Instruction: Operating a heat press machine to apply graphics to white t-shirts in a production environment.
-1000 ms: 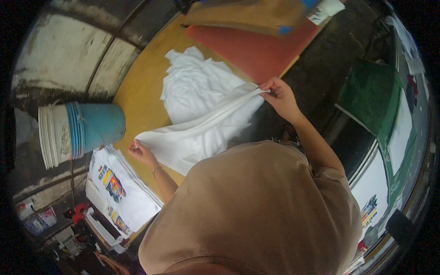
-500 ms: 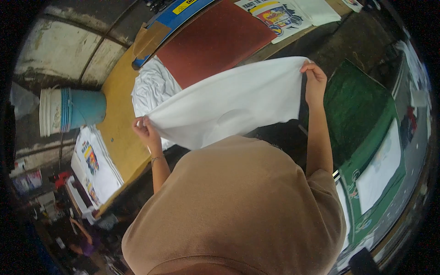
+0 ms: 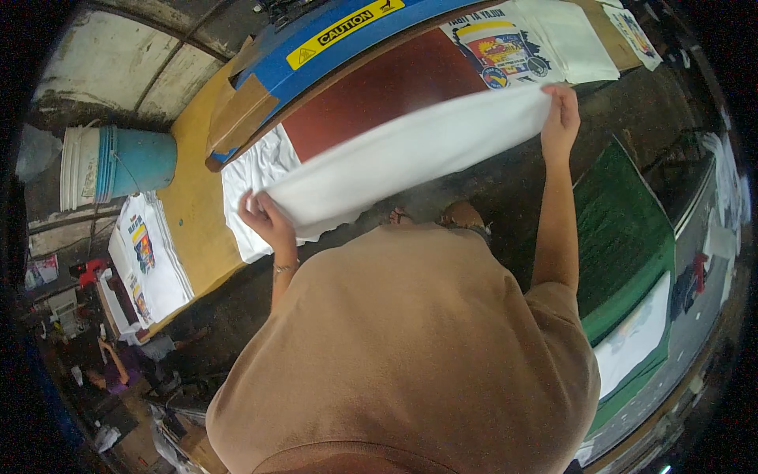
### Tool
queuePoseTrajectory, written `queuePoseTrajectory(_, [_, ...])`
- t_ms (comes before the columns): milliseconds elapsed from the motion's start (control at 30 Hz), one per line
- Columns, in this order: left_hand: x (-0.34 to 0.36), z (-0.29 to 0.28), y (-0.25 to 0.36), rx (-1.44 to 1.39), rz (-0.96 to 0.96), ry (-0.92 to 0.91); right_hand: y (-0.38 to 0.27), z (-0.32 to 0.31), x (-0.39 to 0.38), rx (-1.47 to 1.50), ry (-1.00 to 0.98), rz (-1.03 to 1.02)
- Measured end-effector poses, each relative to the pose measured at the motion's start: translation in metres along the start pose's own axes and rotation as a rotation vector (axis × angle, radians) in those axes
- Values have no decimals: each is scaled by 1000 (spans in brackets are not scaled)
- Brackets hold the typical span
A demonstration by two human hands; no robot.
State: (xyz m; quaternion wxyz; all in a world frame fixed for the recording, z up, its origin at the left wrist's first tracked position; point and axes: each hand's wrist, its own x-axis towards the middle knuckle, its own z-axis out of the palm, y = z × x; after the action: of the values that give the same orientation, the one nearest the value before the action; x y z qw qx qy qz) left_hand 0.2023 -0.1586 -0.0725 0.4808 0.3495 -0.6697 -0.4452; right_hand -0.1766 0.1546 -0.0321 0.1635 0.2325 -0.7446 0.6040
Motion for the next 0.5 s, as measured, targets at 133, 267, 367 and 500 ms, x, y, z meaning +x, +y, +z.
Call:
queuePoseTrajectory(133, [72, 20, -10, -16, 169, 47, 22, 43, 75, -60, -187, -271])
queuePoseTrajectory(267, [132, 52, -52, -172, -229, -35, 97, 130, 125, -113, -194, -486])
queuePoseTrajectory(367, [136, 72, -93, -318, -628, -149, 171, 167, 115, -103, -264, -568])
queuePoseTrajectory(500, [95, 77, -131, -448, -976, -222, 226, 181, 81, 309, -630, 444])
